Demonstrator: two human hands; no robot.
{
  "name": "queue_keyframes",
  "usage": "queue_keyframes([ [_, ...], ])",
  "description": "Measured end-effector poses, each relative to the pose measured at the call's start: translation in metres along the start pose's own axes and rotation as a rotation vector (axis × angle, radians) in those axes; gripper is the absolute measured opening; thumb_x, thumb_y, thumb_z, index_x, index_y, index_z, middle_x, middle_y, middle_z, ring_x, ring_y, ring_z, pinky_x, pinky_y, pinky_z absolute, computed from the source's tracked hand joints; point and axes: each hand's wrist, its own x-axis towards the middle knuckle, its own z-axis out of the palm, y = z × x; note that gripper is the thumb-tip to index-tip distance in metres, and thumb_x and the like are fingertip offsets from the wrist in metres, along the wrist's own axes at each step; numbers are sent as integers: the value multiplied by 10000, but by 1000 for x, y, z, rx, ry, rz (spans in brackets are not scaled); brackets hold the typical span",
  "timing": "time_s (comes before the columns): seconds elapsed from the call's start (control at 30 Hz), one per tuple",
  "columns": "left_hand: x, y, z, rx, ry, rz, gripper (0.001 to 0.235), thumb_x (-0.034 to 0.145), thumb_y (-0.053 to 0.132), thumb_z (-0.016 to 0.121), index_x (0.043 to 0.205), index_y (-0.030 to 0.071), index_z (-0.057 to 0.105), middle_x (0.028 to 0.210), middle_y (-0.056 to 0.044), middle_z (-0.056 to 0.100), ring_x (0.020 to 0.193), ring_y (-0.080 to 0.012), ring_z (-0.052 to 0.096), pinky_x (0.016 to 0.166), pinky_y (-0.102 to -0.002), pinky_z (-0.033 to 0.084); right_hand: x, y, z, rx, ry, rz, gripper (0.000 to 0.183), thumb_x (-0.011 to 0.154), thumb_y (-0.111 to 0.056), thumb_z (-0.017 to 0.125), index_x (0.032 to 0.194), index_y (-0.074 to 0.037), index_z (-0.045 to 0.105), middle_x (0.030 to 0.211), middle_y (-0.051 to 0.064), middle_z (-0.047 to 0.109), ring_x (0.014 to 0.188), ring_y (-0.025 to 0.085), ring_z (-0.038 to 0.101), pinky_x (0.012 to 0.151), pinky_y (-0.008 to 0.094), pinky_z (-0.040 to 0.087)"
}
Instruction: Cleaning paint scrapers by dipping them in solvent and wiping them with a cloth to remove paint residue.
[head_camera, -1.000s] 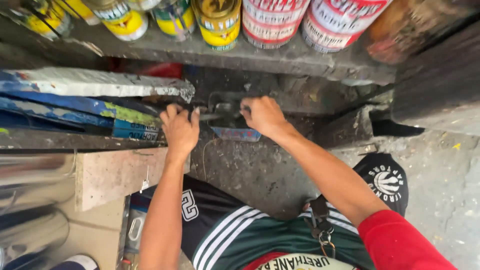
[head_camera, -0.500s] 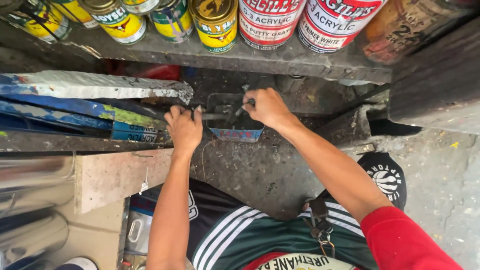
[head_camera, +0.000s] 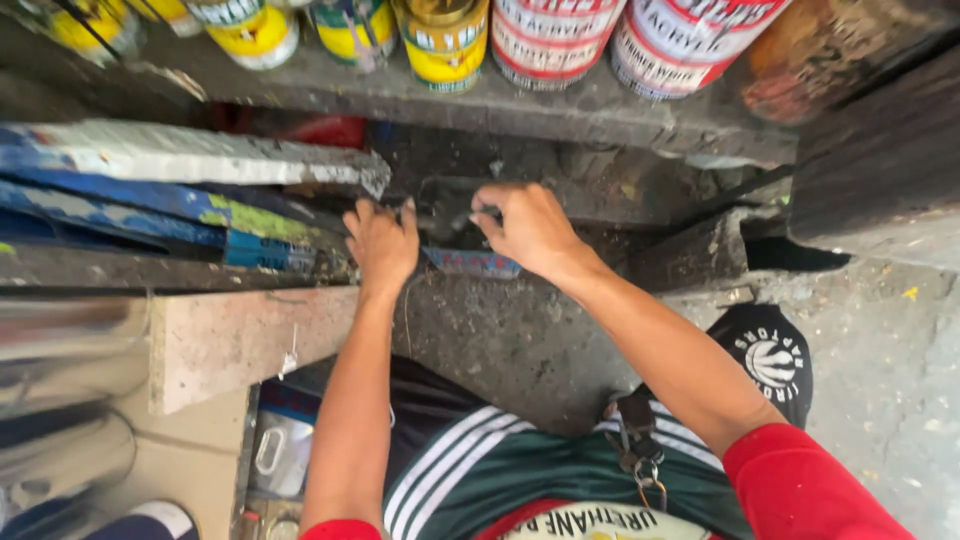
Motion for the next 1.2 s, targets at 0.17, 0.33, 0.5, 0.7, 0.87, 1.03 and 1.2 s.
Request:
queue_keyframes([
  [0.17, 2, 6, -1, -14, 30, 0, 590, 1035, 493, 467, 998, -28, 742, 1251, -165, 506, 1188, -386, 419, 932, -587, 418, 3, -12, -7, -3, -6, 51, 152, 891, -228, 669, 995, -170, 764, 912, 172, 778, 871, 431, 745, 759, 541, 606],
  [0.33, -1, 8, -3, 8, 15, -7, 584, 1040, 486, 452, 988, -17, 745, 1259, -160, 517, 1202, -377, 413, 930, -568, 410, 8, 17, 14, -89, -13, 72, 169, 871, -256, 681, 982, -165, 771, 848, 184, 771, 838, 434, 747, 735, 554, 606],
  [0.5, 0, 10, -9, -34, 14, 3, 545, 1035, 434, 469, 1006, -38, 738, 1288, -180, 499, 1220, -392, 398, 929, -580, 404, 1, -11, -5, 50, 21, 65, 172, 900, -185, 663, 1031, -148, 768, 938, 182, 780, 895, 447, 744, 757, 547, 604],
  [0.7, -8, 10, -17, -51, -30, -5, 554, 1053, 445, 460, 1055, -38, 731, 1319, -204, 485, 1255, -419, 375, 968, -587, 396, -3, 12, 17, 4, -10, 82, 193, 901, -191, 654, 1036, -113, 767, 931, 220, 773, 876, 467, 740, 756, 565, 604],
  [0.87, -4, 13, -10, -44, 5, -5, 566, 1035, 463, 476, 1038, -41, 733, 1286, -176, 500, 1232, -396, 391, 962, -592, 401, 6, 33, 29, -38, -3, 83, 205, 899, -202, 663, 1053, -129, 777, 968, 205, 776, 912, 455, 738, 800, 551, 605],
  [1.03, -8, 11, -4, -69, -43, -13, 550, 1059, 446, 456, 1056, -31, 731, 1317, -173, 481, 1243, -402, 372, 977, -596, 392, -4, 11, 3, 17, -7, 113, 222, 901, -242, 674, 1081, -146, 761, 1041, 189, 773, 997, 437, 721, 851, 590, 574],
  [1.2, -8, 16, -3, -52, -35, -15, 553, 1051, 435, 463, 1092, -49, 728, 1334, -190, 482, 1266, -417, 371, 1006, -628, 385, 7, 42, 20, -9, 10, 160, 232, 889, -283, 658, 1057, -169, 770, 959, 178, 779, 944, 442, 729, 835, 574, 582],
])
